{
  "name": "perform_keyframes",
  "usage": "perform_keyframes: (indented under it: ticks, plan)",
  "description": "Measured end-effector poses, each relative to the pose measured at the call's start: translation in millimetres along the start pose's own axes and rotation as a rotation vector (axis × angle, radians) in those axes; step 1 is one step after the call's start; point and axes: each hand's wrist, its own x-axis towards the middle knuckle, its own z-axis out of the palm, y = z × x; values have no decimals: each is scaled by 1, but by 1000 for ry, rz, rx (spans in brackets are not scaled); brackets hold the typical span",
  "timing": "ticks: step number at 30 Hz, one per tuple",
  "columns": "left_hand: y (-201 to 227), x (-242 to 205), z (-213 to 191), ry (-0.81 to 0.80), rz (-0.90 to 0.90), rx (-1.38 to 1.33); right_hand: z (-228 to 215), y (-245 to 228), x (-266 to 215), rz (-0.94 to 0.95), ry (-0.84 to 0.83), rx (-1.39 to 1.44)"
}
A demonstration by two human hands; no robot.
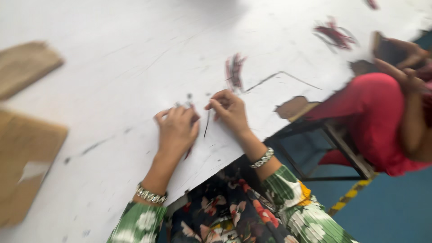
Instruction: The person strips the insulation from the ends of red and black wires by hand. She repeatedly picks up individual wires, peels off the colored coating, and places the stripped ends into a growing pile on the table.
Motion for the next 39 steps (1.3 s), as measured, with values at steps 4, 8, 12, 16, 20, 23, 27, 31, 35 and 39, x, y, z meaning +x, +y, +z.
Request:
perform_keyframes:
  ticks: [4, 8, 12, 16, 20, 23, 27, 31, 35, 39]
  plan:
    - [7, 4, -9, -19, -67, -69, -7, 2, 2, 5, 44, 120]
    - [10, 11, -14, 24, -321, -514, -7, -2, -1, 39, -124, 127]
    - [9, 12, -18, -15, -421, -793, 1, -12, -12, 63, -301, 233]
    - [9, 13, -15, -36, -429, -929, 0, -24, -11, 60, -326, 203]
    - [7, 11, -13, -34, -448, -886, -1, -31, -16, 112, -340, 190]
    - [4, 9, -11, -3, -442, -872, -1, -32, -16, 135, -365, 206]
    - [2, 9, -10, -2, -430, -912, -3, -31, -17, 228, -399, 269]
    - [6, 8, -12, -25, -396, -948, -3, -27, -24, 240, -380, 374]
    - [11, 4, -13, -53, -417, -835, -4, -19, -29, 207, -397, 382]
    - [10, 4, -10, -27, -336, -817, -7, -13, -27, 148, -423, 385]
